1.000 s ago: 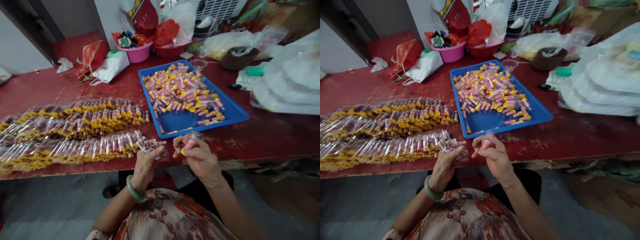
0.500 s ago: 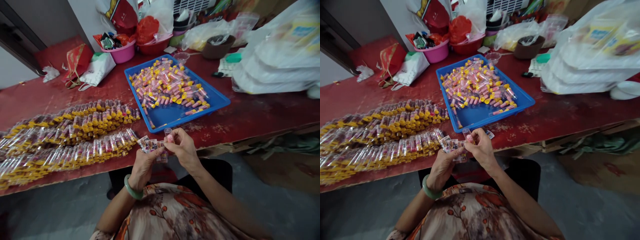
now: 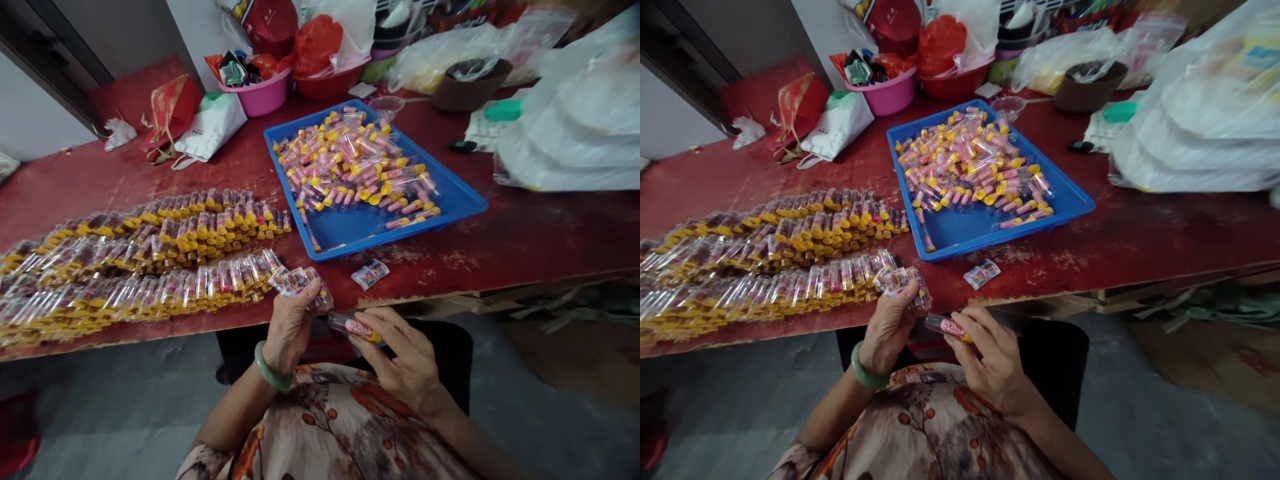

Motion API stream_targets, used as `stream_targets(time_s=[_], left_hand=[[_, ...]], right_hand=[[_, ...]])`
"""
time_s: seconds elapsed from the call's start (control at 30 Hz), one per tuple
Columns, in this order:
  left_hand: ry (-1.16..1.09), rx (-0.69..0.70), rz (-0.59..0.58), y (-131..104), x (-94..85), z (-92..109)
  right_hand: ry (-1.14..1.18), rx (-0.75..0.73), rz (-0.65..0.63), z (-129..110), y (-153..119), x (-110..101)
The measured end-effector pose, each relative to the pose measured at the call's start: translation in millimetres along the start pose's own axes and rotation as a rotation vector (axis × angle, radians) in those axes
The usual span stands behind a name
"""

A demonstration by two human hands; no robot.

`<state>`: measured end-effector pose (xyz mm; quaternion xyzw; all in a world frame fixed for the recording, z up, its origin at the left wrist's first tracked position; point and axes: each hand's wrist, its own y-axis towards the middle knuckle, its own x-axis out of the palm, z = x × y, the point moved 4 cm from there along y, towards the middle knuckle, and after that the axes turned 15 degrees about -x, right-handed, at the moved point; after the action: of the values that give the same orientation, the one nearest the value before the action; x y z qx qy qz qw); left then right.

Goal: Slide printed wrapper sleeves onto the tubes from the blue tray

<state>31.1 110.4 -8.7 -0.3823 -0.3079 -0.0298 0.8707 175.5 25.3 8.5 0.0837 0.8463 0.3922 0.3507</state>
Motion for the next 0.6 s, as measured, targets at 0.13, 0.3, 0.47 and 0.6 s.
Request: stream_targets(time_s=[0.13, 0.3, 0.47, 0.6], left_hand=[[-0.015, -0.024, -0.004, 3.7, -1.3, -2.6], [-0.034, -0.052, -0.029, 3.8, 1.1, -3.7], [-0.057, -0.062, -0.022, -0.6, 3.3, -6.2], [-0.027, -0.033, -0.014, -3.1, 1.7, -7.5]], right_hand=[[-0.224, -0.133, -0.006, -9.0, 2.9, 3.8], [-0.415, -0.173, 0.001, -10.9, -4.1, 7.0], [-0.402, -0.199, -0.024, -16.5, -3.2, 13.7], [-0.414, -0.194, 0.006, -19.6, 1.9, 15.9]])
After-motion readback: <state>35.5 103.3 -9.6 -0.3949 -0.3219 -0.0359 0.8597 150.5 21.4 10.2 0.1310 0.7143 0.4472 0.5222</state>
